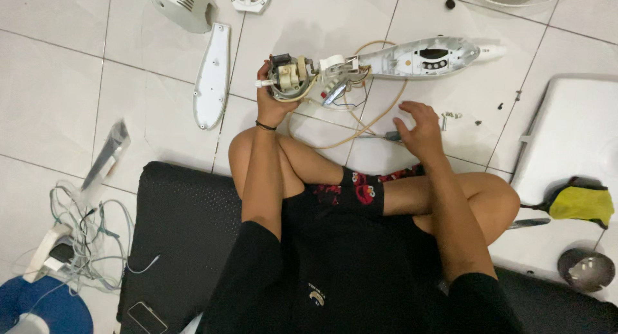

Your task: The person sits on a mat and disassembles an electric fan by removing screws from the base and motor housing using a screwdriver. They separate the motor from the base and handle the internal wiring.

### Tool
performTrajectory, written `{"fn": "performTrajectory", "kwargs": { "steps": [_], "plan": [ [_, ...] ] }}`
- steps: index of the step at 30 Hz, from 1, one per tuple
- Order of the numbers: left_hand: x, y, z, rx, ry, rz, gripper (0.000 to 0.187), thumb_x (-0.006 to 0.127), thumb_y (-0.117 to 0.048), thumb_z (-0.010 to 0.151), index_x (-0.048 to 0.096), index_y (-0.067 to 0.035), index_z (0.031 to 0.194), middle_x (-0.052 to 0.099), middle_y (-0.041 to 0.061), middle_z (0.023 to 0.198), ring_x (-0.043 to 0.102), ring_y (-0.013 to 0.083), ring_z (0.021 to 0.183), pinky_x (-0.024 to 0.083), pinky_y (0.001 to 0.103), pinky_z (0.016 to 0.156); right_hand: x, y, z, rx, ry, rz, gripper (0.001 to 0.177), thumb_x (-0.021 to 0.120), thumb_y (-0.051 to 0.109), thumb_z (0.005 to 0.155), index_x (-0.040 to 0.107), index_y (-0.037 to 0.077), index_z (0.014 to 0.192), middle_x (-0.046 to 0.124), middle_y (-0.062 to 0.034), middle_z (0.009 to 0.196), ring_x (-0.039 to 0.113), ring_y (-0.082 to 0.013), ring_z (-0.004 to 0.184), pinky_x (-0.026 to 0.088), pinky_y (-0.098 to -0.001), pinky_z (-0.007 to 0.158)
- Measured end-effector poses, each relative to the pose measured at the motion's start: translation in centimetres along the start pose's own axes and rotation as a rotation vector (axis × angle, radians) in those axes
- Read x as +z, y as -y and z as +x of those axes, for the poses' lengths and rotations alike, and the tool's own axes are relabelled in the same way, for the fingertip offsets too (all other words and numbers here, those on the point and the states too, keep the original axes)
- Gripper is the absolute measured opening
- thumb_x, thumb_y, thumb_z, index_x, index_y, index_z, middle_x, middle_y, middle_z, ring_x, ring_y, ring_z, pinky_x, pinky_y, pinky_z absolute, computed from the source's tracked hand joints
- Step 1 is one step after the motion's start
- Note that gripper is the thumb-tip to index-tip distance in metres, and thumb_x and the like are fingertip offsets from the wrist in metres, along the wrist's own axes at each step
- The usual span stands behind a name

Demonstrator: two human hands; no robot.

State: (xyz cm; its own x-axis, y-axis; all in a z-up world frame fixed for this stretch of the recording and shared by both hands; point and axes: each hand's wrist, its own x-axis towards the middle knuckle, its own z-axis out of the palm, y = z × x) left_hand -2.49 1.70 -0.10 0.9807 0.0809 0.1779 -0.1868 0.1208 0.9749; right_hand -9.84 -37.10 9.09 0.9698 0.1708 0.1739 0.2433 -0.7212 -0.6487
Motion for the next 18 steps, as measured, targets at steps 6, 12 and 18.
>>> {"fn": "performTrajectory", "kwargs": {
  "steps": [6,12,18],
  "plan": [
    [0.4,-0.5,-0.1,-0.096,0.038,0.036,0.113,0.099,-0.003,0.059,0.033,-0.003,0.151,0.049,0.014,0.149,0.054,0.0251,0.137,0.046,0.041,0.12,1.6,9.1,9.0,-0.264,-0.041,0.143,0.039,0.078,0.011,0.095,0.065,0.006,0.132,0.064,-0.0129,0.138,0.056,-0.0336,0.129,0.042,-0.0439,0.112],
    [0.0,-0.1,0.2,-0.03,0.098,0.03,0.113,0.098,-0.001,0.063,0.031,-0.005,0.154,0.048,0.013,0.152,0.053,0.0236,0.14,0.047,0.039,0.121,5.9,12.1,14.5,-0.299,0.108,0.125,0.038,0.075,0.015,0.093,0.068,0.008,0.13,0.07,-0.0103,0.125,0.059,-0.0306,0.116,0.034,-0.0477,0.109],
    [-0.9,0.5,1.1,-0.187,0.146,-0.033,0.12,0.098,-0.001,0.058,0.027,-0.008,0.155,0.045,0.011,0.153,0.051,0.0235,0.139,0.046,0.038,0.118,9.3,11.6,15.2,-0.335,0.055,0.178,0.021,0.075,0.012,0.095,0.072,0.008,0.116,0.074,-0.0082,0.105,0.061,-0.032,0.1,0.043,-0.0438,0.1]
  ]
}}
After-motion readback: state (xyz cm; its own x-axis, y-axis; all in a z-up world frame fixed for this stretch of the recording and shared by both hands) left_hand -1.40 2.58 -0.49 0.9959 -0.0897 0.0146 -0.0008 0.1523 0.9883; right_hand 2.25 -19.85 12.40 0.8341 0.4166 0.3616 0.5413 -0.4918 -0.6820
